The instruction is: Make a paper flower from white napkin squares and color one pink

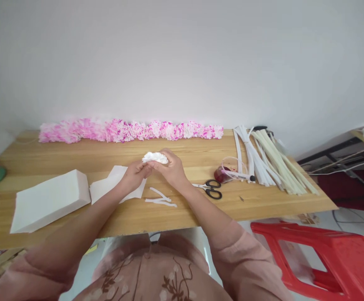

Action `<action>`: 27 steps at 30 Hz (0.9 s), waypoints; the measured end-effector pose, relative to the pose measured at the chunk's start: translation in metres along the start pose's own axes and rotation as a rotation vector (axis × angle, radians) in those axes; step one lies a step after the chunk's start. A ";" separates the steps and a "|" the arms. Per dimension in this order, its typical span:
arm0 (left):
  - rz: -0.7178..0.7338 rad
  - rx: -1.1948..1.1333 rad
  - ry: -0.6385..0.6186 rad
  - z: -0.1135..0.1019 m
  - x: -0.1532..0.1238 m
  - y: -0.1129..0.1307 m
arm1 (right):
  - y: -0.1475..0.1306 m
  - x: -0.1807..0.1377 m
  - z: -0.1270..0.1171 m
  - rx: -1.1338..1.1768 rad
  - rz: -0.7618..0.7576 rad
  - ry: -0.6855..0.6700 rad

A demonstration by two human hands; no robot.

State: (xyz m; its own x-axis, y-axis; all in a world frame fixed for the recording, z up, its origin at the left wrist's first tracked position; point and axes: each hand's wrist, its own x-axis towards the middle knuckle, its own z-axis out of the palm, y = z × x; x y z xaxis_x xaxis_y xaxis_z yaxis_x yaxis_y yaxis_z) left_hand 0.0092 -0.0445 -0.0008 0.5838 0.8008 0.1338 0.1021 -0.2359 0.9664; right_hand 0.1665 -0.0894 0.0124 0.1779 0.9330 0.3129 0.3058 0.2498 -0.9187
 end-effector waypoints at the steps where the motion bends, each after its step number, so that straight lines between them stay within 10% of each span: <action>1: 0.002 -0.029 0.010 -0.001 0.001 0.000 | 0.002 0.001 -0.001 0.040 0.016 -0.025; 13: -0.138 -0.539 -0.174 -0.005 0.000 0.001 | 0.010 0.003 -0.010 0.299 0.236 -0.087; 27: -0.190 -0.281 -0.261 -0.012 0.000 0.010 | 0.003 -0.001 -0.006 0.049 0.027 -0.160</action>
State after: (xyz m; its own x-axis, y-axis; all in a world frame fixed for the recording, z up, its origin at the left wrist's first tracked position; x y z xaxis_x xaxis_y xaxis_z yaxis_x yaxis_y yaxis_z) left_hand 0.0011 -0.0402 0.0118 0.7635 0.6412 -0.0776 0.0254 0.0903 0.9956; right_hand 0.1729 -0.0910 0.0108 0.0334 0.9678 0.2496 0.2564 0.2331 -0.9380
